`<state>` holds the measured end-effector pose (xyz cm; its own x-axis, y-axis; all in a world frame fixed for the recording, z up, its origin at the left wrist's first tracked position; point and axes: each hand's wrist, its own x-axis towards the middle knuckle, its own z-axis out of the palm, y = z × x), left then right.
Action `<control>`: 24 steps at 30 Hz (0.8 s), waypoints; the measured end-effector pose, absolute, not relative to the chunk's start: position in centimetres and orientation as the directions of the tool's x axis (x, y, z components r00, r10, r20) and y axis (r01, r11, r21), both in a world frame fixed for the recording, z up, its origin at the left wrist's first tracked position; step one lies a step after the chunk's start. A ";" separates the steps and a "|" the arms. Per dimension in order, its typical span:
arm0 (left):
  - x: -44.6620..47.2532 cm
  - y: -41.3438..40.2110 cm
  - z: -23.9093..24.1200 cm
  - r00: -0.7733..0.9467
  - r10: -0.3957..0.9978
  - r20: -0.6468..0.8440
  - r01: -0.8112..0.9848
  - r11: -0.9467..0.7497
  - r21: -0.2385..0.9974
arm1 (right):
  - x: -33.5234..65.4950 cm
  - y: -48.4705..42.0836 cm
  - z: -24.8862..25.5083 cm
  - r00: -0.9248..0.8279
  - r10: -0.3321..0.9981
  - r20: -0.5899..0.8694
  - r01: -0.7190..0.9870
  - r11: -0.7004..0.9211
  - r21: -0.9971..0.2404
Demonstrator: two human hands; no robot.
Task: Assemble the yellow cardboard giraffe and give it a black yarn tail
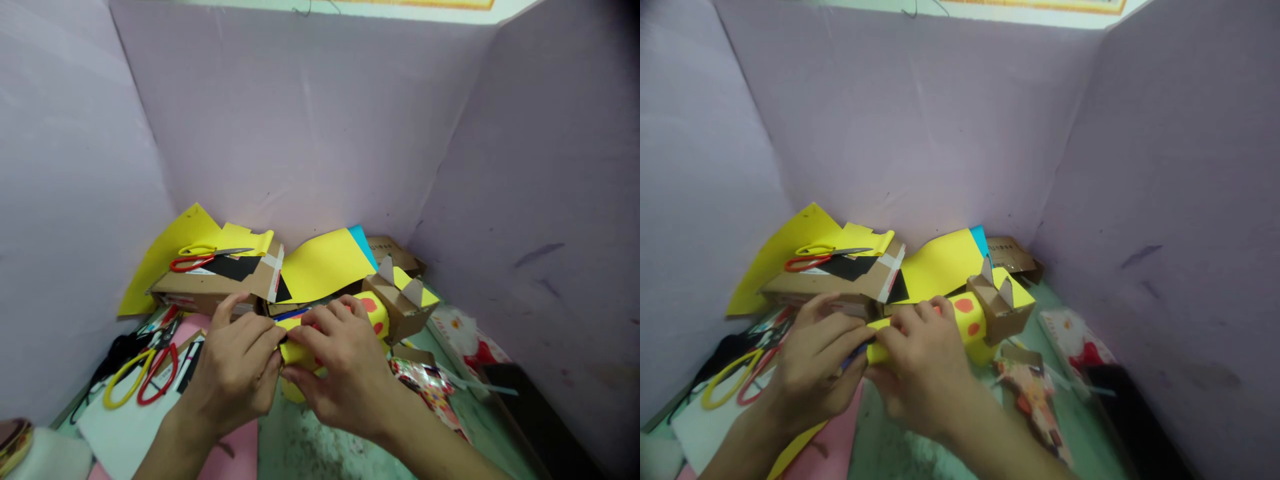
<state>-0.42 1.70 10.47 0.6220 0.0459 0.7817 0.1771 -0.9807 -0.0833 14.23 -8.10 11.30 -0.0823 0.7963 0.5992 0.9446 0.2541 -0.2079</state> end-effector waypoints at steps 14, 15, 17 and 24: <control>-1.5 1.5 11.3 0.727 0.248 0.640 0.117 -0.964 0.240 | 14.1 -8.2 11.9 -0.104 0.830 0.549 0.948 0.250 -0.198; -1.6 1.5 11.4 0.742 0.268 0.614 0.109 -0.953 0.284 | 14.1 -8.3 11.9 -0.111 0.833 0.541 0.951 0.248 -0.186; -1.8 1.6 11.6 0.762 0.296 0.575 0.087 -0.928 0.363 | 14.1 -8.2 12.1 -0.122 0.842 0.525 0.954 0.245 -0.171; -1.3 2.1 10.9 0.658 0.589 0.468 0.097 -0.683 0.724 | 13.9 -7.9 12.4 -0.128 0.862 0.491 0.965 0.223 -0.139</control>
<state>-1.29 2.13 10.88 0.6584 0.5893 0.4682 0.0966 -0.6831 0.7240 13.89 -7.92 12.41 -0.1280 0.8615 0.4913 0.9649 0.2228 -0.1393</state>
